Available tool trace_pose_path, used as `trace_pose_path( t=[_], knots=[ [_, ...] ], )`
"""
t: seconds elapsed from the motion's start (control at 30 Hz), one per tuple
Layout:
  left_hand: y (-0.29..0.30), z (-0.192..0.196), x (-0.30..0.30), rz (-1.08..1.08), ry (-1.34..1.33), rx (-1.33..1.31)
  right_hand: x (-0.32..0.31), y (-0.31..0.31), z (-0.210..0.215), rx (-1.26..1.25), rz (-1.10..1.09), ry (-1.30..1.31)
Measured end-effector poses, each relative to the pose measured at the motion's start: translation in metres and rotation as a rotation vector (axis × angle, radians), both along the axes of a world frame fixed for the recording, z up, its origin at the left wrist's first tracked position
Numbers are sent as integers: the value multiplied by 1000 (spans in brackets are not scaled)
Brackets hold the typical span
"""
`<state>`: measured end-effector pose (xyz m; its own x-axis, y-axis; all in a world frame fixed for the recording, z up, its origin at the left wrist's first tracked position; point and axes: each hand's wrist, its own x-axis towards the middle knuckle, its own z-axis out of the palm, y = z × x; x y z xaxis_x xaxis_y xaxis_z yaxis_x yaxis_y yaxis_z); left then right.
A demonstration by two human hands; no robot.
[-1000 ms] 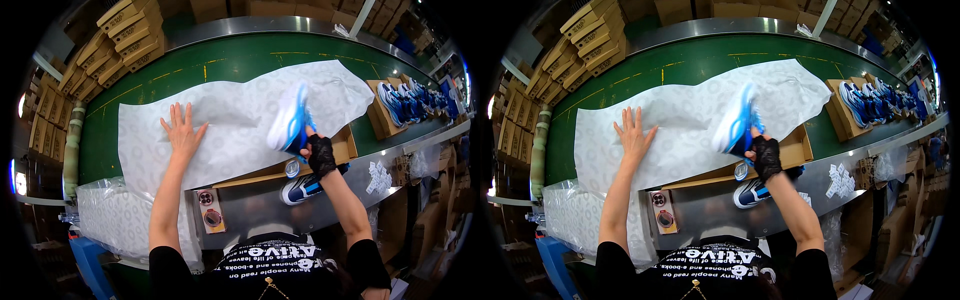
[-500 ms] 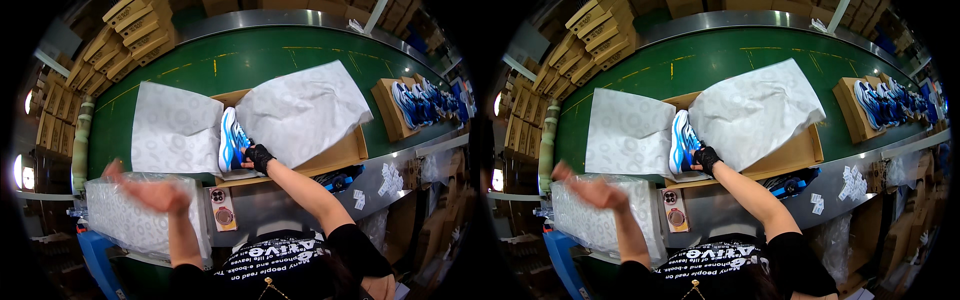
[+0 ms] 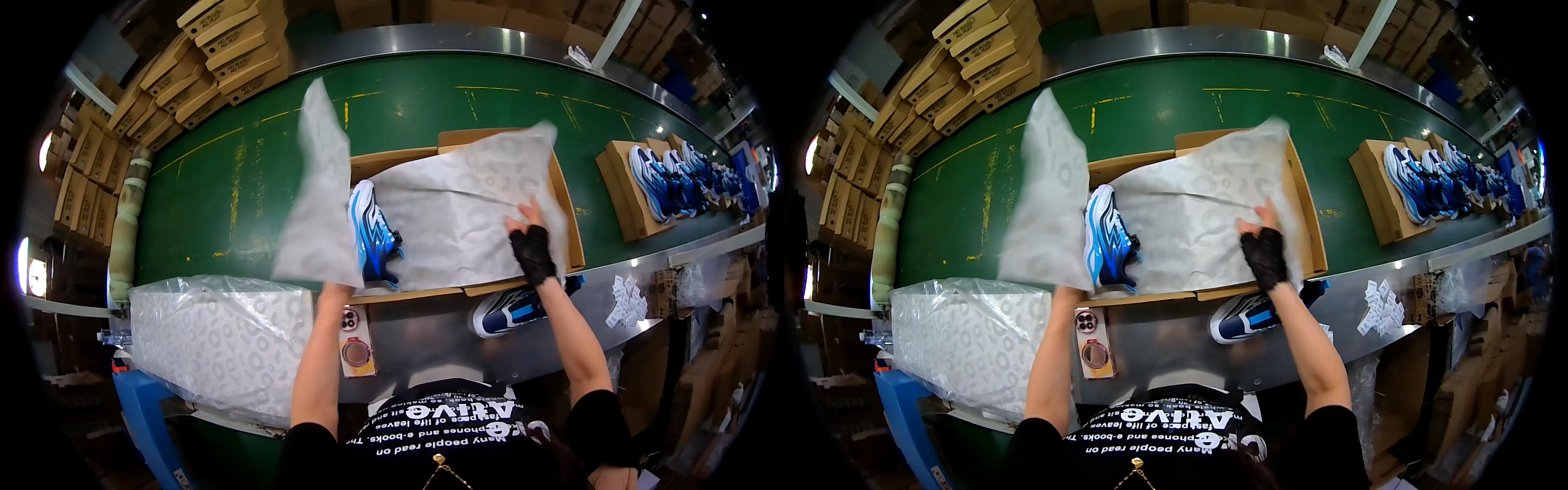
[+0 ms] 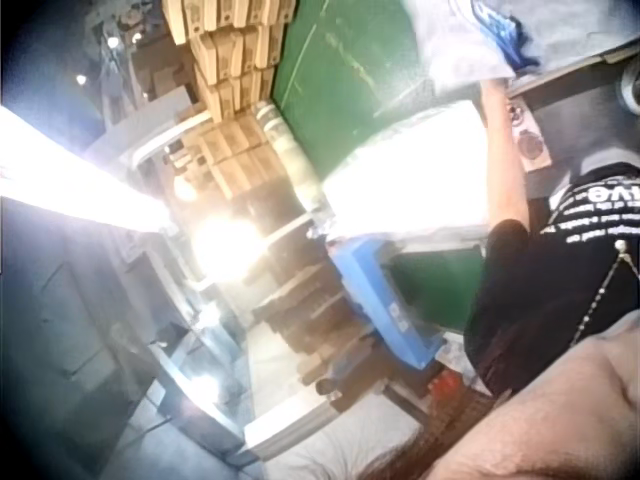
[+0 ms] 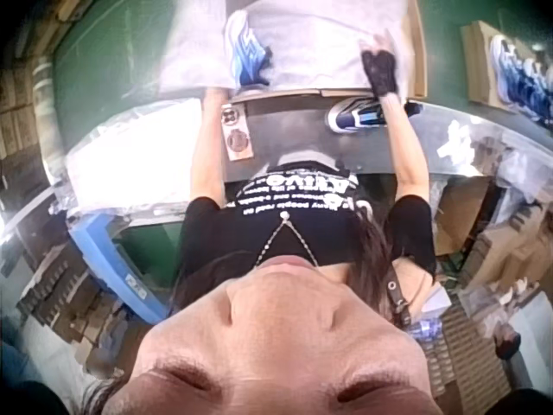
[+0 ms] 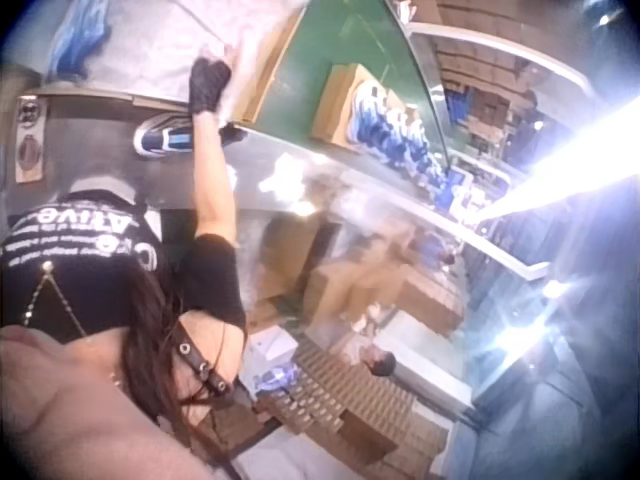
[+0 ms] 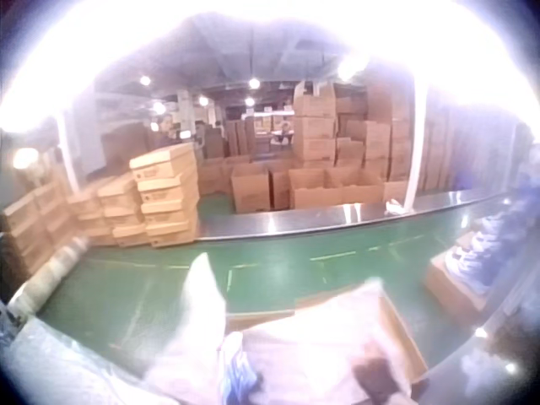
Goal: The person places shoes into boxes after wrapping them in tissue paper and adding small packets, then closes the lids.
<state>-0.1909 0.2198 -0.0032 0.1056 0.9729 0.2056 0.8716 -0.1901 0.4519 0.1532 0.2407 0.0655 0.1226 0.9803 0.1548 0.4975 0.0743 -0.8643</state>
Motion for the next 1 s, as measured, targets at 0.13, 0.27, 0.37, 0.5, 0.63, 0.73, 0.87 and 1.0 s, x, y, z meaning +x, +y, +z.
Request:
trace_pose_path(
  t=[0.13, 0.27, 0.37, 0.5, 0.63, 0.73, 0.87, 1.0],
  knots=[
    [16, 39, 80, -196, 190, 51, 40, -64, 22, 169, -66, -164],
    [23, 24, 71, -167, 400, -188, 73, -125, 37, 168, -140, -405],
    [18, 35, 73, -127, 327, -115, 101, -150, 6, 59, 218, -665],
    [-28, 68, 87, -280, -95, -70, 79, -148, 26, 95, 295, -865],
    [-90, 119, 107, -622, -159, -86, 18, -136, 79, 235, 558, -730],
    [-114, 133, 110, -434, -368, -306, -33, -119, 106, 378, 674, -603],
    [-104, 145, 70, -86, -629, -148, -75, -102, 143, 721, 587, -394],
    [-83, 121, 27, 115, -1096, -218, -66, -101, 125, 668, 606, -260]
  ],
)
